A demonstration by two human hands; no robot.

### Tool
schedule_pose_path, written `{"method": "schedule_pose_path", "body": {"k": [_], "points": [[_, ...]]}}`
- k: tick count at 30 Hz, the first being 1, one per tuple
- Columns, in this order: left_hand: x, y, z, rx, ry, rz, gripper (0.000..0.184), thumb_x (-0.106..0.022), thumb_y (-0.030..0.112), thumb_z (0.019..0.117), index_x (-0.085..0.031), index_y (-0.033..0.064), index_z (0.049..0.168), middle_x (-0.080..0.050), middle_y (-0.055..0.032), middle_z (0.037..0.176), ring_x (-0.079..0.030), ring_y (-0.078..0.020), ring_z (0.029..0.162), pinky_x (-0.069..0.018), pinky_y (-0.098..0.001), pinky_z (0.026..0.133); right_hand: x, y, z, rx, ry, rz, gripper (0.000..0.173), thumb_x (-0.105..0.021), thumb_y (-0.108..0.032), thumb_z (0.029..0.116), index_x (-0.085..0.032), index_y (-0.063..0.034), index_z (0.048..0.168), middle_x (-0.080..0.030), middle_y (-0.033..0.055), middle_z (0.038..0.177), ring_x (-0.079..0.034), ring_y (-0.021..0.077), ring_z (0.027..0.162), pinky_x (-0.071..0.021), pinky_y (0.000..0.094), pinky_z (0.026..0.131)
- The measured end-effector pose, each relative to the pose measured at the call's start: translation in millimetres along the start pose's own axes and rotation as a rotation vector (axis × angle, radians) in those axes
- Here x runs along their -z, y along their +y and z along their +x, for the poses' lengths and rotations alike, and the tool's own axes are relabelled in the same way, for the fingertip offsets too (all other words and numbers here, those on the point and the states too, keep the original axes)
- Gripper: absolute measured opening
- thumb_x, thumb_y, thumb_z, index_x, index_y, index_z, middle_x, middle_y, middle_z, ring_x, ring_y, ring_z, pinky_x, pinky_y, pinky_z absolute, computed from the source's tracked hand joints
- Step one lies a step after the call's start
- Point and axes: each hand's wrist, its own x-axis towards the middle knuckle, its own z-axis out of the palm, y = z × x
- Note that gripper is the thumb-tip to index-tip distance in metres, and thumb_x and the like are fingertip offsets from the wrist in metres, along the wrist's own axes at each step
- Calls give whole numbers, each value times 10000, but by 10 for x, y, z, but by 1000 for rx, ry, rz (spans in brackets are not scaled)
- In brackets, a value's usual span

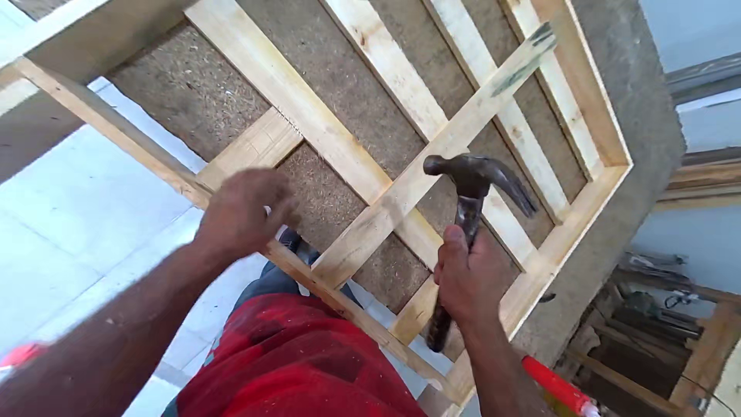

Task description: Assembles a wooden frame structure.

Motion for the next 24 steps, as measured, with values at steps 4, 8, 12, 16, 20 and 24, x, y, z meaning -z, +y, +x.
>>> {"method": "schedule_pose_path", "body": {"k": [4,8,12,16,20,24], "points": [[-527,-282,-309,-232,199,266,469,-464,453,1022,-747,93,922,-765,-105,989,-732,-309,979,-565,-539,853,-200,125,-44,-277,-568,-284,483,-420,-511,1079,-583,-56,1066,-590,112,715,-617,259,593,-547,470,571],[-527,-272,-282,-239,278,254,407,-463,373,1014,-740,87,928,-752,-108,915,-726,-314,871,-566,-514,745,339,-101,27,-324,-701,-293,508,-419,-566,1066,-610,-97,1028,-611,85,681,-611,218,515,-557,409,507],[-569,-302,-266,-242,318,250,414,-448,381,1007,-728,98,898,-753,-98,899,-728,-300,860,-561,-504,729,515,-403,-76,36,-41,-19,512,-372,-584,1058,-615,-133,1042,-587,-13,603,-578,161,446,-538,394,405],[-560,-320,-262,-240,318,249,405,-447,373,1003,-719,97,886,-749,-97,899,-724,-302,873,-557,-503,739,-419,299,-328,112,151,28,603,-335,-575,1074,-569,-19,1082,-584,18,626,-613,171,510,-573,405,479],[-571,-313,-280,-244,313,245,387,-463,362,990,-703,90,855,-740,-104,863,-719,-309,846,-549,-505,712,-643,549,-424,-193,-419,-590,541,-398,-542,1069,-633,-66,1166,-709,137,891,-727,319,877,-586,525,781],[-575,-322,-281,-248,300,237,398,-461,366,993,-707,79,868,-745,-119,875,-721,-331,838,-553,-521,706,-17,56,-317,-19,-225,-433,543,-469,-570,1038,-657,-61,1052,-619,113,668,-646,315,606,-540,557,561]]}}
